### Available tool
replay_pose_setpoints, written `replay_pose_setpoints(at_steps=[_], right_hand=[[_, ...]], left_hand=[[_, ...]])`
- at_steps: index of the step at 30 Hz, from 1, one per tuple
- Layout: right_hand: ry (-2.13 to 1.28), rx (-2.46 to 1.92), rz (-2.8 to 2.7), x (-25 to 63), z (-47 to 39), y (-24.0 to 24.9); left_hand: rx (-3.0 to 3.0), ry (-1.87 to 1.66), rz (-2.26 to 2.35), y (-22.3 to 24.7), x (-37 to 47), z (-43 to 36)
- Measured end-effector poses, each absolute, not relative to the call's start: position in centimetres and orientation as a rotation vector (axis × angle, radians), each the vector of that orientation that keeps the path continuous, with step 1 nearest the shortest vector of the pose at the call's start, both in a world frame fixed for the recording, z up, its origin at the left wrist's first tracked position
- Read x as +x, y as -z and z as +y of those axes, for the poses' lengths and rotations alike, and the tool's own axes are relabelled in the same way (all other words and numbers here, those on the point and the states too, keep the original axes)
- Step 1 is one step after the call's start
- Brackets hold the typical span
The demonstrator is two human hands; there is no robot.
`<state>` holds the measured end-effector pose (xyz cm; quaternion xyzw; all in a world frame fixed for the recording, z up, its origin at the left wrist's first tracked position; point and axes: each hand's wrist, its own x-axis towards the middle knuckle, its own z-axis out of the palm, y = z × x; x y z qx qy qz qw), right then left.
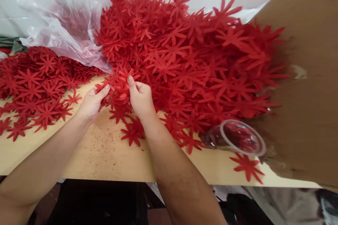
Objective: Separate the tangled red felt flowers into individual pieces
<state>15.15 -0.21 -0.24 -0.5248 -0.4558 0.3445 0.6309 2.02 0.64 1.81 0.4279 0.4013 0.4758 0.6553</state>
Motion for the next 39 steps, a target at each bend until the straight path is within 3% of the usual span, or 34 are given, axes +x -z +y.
replay_pose_setpoints(at_steps=[15,27,34,39], right_hand=[[-0.739,-1.203,-1.057,14.7,-0.4,-0.1],[-0.847,-1.033,-1.131,13.2,-0.5,0.5],[-0.643,-1.132,-1.170,13.6,-0.4,0.8],[-0.685,-1.159,-0.985,15.0,-0.1,0.5]], left_hand=[[1.086,-0.981,0.906,-1.8,2.4,-0.1],[1.178,-1.152,0.924,0.2,3.0,0.3],[1.109,-1.182,0.942,-0.1,2.5,0.9],[1.032,-1.178,0.999,-0.7,2.4,0.9]])
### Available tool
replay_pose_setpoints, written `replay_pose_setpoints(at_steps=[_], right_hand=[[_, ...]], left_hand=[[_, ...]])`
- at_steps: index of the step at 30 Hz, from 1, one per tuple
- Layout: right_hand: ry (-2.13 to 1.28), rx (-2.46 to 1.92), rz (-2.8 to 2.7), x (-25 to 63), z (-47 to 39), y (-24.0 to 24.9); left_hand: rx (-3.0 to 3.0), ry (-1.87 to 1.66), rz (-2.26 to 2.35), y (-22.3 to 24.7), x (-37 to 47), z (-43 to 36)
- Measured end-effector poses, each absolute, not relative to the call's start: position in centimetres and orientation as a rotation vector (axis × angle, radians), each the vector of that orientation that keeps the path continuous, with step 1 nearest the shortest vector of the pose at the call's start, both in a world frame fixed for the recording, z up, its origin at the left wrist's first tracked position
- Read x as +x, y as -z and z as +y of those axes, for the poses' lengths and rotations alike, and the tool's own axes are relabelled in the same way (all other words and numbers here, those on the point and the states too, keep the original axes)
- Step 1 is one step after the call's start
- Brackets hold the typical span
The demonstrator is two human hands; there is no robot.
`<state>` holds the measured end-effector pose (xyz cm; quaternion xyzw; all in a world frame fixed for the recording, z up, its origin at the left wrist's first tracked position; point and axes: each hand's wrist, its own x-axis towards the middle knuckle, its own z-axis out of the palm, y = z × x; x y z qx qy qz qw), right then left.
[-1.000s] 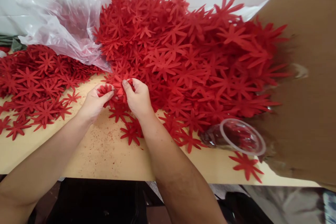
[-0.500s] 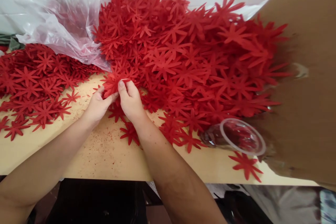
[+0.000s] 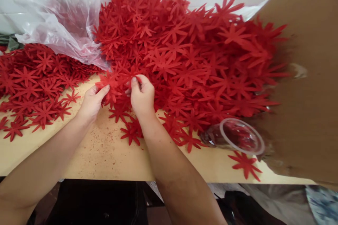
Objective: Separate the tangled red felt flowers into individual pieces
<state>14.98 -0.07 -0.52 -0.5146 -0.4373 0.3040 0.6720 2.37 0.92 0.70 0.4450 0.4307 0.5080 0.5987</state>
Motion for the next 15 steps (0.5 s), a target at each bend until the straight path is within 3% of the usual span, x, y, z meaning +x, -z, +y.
replay_pose_setpoints(at_steps=[15], right_hand=[[-0.789,-1.216,-0.988,15.35,0.18,-0.19]], left_hand=[[1.064,-1.102,0.918,-0.48,2.54,0.50]])
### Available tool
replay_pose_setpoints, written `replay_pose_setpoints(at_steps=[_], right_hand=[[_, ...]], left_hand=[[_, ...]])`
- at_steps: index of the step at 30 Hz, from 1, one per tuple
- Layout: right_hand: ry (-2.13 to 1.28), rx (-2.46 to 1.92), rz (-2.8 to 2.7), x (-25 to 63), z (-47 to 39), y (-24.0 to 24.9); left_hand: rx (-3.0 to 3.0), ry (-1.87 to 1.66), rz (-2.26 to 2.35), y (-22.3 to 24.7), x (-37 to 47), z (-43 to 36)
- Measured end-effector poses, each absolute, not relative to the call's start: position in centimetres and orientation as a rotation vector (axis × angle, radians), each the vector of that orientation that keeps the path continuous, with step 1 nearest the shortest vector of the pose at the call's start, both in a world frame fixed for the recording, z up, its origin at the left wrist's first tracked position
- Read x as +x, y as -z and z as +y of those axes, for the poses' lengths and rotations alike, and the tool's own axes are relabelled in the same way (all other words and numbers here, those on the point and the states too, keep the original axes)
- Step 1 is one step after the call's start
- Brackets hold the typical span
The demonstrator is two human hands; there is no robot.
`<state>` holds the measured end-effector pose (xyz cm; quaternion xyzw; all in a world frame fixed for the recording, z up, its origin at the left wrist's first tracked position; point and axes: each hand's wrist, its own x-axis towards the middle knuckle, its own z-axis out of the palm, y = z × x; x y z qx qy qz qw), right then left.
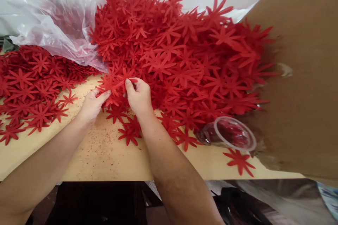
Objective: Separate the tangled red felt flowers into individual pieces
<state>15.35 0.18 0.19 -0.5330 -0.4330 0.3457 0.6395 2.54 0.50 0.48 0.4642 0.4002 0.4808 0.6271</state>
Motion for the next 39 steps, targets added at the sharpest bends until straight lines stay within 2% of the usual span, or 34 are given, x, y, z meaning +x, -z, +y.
replay_pose_setpoints(at_steps=[9,17,28,39], right_hand=[[-0.785,-1.258,-1.013,15.4,0.2,0.7],[-0.641,-1.164,-1.069,15.8,1.1,1.4],[-0.440,-1.198,-1.267,16.1,0.4,1.2],[-0.914,-1.115,-1.288,14.4,-0.6,0.2]], left_hand=[[1.059,-1.066,0.948,-0.5,2.8,0.5],[1.199,-1.085,0.978,-0.9,2.6,0.4],[1.044,-1.038,0.975,-0.8,2.7,0.4],[1.005,-1.036,0.953,-1.1,2.9,0.1]])
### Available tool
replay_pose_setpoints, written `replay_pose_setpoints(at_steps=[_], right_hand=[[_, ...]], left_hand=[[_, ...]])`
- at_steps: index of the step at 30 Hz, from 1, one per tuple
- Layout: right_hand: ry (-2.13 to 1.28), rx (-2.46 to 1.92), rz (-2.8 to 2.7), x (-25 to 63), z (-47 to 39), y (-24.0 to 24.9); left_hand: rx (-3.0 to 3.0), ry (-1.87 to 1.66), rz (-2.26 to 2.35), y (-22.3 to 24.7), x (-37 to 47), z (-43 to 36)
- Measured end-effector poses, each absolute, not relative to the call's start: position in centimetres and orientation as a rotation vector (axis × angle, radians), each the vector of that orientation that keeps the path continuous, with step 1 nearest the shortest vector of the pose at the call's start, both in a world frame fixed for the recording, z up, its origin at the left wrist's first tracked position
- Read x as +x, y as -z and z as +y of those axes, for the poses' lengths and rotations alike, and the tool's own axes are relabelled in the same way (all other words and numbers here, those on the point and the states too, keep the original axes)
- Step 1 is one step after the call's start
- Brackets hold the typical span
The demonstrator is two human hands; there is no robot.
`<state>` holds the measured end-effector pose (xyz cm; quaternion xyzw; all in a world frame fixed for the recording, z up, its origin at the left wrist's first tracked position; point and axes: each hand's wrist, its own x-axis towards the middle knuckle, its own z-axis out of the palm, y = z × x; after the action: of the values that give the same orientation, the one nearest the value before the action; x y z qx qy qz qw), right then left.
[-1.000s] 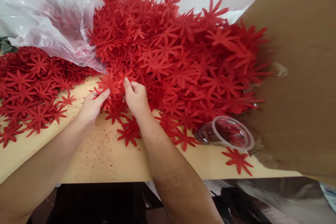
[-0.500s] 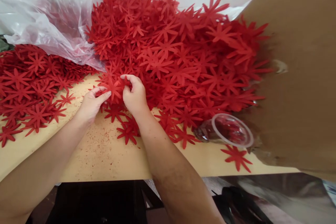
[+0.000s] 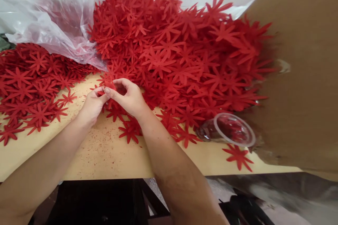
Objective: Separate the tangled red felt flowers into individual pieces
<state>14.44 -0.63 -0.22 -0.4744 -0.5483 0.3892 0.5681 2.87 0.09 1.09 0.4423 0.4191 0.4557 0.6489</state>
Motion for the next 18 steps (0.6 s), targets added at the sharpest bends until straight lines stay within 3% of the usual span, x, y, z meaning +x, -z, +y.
replay_pose_setpoints(at_steps=[7,18], right_hand=[[-0.929,-1.058,-1.286,14.6,-0.6,0.0],[-0.510,-1.238,-1.136,16.9,0.4,0.7]], left_hand=[[0.983,-1.044,0.938,-0.9,3.0,0.0],[1.070,-0.997,0.996,-1.2,3.1,0.0]])
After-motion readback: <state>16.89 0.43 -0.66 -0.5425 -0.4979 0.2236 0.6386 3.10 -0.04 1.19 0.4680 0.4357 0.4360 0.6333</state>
